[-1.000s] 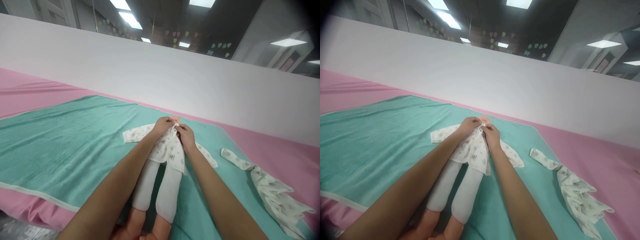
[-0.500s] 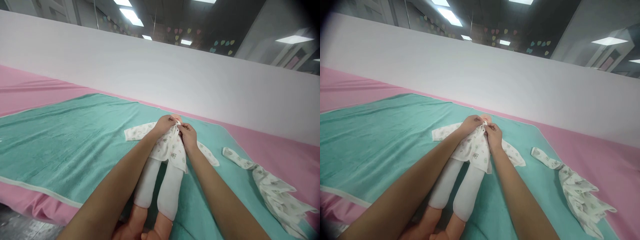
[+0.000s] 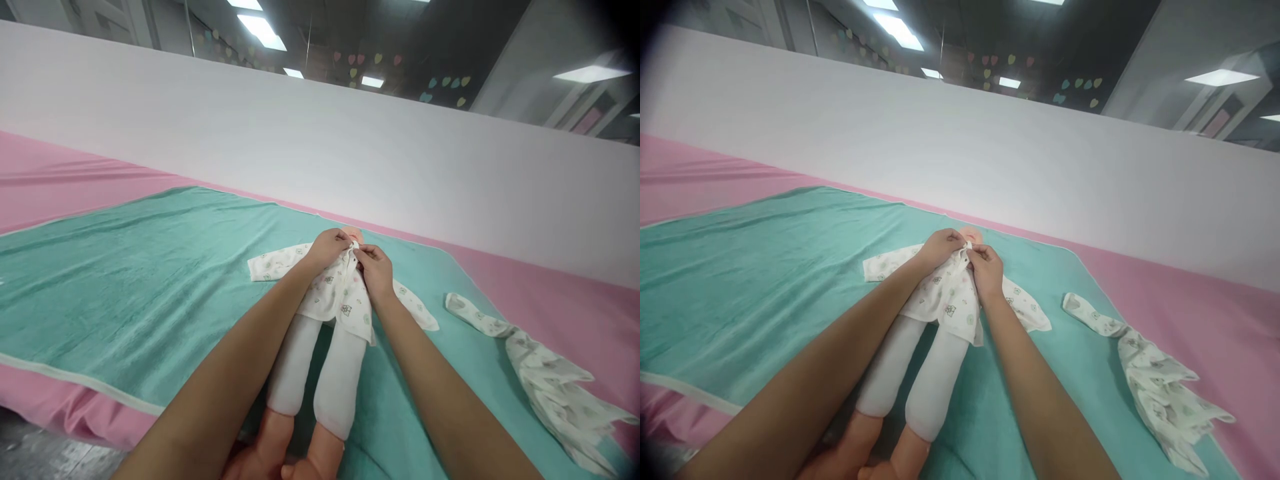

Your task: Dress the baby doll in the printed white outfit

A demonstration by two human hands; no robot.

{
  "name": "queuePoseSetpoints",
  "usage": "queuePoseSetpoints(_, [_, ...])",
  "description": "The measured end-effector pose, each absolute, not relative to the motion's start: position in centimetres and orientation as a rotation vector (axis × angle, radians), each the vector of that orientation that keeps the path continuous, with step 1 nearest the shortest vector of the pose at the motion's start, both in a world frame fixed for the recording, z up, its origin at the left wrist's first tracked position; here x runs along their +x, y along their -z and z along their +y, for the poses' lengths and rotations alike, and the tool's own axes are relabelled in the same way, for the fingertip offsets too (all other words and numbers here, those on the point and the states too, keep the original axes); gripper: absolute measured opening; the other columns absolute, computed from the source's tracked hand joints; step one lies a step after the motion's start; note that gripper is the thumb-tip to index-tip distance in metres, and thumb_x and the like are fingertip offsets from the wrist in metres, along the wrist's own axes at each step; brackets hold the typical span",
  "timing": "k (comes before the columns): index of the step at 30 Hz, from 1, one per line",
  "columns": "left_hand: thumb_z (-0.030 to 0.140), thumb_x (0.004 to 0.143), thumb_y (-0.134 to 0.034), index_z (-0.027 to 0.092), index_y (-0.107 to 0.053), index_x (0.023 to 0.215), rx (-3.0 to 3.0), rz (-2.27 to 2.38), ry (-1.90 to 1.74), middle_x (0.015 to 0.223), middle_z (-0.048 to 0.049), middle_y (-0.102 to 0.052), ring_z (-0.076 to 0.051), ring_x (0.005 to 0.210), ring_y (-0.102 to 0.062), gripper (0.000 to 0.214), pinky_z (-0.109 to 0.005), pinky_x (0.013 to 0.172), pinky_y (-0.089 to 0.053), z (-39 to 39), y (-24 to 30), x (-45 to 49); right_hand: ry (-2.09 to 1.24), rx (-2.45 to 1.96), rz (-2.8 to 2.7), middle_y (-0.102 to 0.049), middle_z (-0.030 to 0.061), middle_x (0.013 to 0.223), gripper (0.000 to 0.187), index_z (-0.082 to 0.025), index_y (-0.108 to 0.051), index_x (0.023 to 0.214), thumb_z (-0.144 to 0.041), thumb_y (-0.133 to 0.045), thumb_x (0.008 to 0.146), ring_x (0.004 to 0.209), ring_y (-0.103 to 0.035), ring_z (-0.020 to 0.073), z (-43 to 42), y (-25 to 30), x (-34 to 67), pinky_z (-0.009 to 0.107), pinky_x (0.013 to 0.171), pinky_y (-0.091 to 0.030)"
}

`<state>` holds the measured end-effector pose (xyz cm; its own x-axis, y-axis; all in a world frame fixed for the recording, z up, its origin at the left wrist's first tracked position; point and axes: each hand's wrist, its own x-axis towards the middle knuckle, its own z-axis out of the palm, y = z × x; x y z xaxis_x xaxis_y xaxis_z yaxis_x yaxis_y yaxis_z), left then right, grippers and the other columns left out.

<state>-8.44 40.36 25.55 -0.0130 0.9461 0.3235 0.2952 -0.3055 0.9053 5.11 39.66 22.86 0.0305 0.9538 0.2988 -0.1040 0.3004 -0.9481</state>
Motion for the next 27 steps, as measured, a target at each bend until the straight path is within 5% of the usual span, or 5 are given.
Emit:
queuePoseSetpoints(7, [0.030, 0.077, -0.052, 0.017, -0.057, 0.075, 1.700, 1.342, -1.318, 0.081, -0.0022, -0.063, -0.015, 0.076, -0.055, 0.014, -0.026, 0.069, -0.041, 40.20, -25.61, -8.65, -0.810, -1.048, -1.466, -0.060, -0.0009, 0.068, 0.022, -0.019, -0.065, 0.085, -0.036, -0.063, 0.072, 0.059, -0.052, 0.0132, 39.40, -23.36, 5.07, 0.027, 0.063, -0.044])
queuePoseSetpoints(13, [0.035, 0.075, -0.057, 0.018, -0.055, 0.081, 1.678, 1.336, -1.279, 0.084, -0.0020, -0.062, -0.016, 0.079, -0.056, 0.019, -0.026, 0.070, -0.041, 40.38, -25.41, -8.94, -0.568, -0.931, -1.652, -0.066, 0.0015, 0.097, 0.016, -0.021, -0.070, 0.073, -0.029, -0.057, 0.077, 0.094, -0.058, 0.0173, 39.31, -23.58, 4.85, 0.030, 0.089, -0.041])
queuePoseSetpoints(19, [0.030, 0.076, -0.057, 0.018, -0.053, 0.084, 1.560, 1.156, -1.304, 0.081, -0.0017, -0.061, -0.013, 0.072, -0.055, 0.015, -0.025, 0.066, -0.041, 40.18, -25.18, -8.96, -0.902, -0.993, -1.425, -0.060, -0.0011, 0.069, 0.021, -0.019, -0.065, 0.083, -0.038, -0.061, 0.074, 0.059, -0.051, 0.0122, 39.61, -23.42, 5.00, 0.026, 0.060, -0.043])
queuePoseSetpoints(27, [0.027, 0.073, -0.059, 0.017, -0.054, 0.085, 1.455, 1.013, -1.301, 0.076, -0.0006, -0.059, -0.012, 0.069, -0.054, 0.016, -0.024, 0.063, -0.040, 39.76, -25.57, -9.21, -0.848, -1.073, -1.506, -0.049, -0.0052, 0.051, 0.025, -0.021, -0.062, 0.092, -0.036, -0.062, 0.073, 0.049, -0.044, 0.0118, 39.62, -23.50, 5.05, 0.023, 0.050, -0.033])
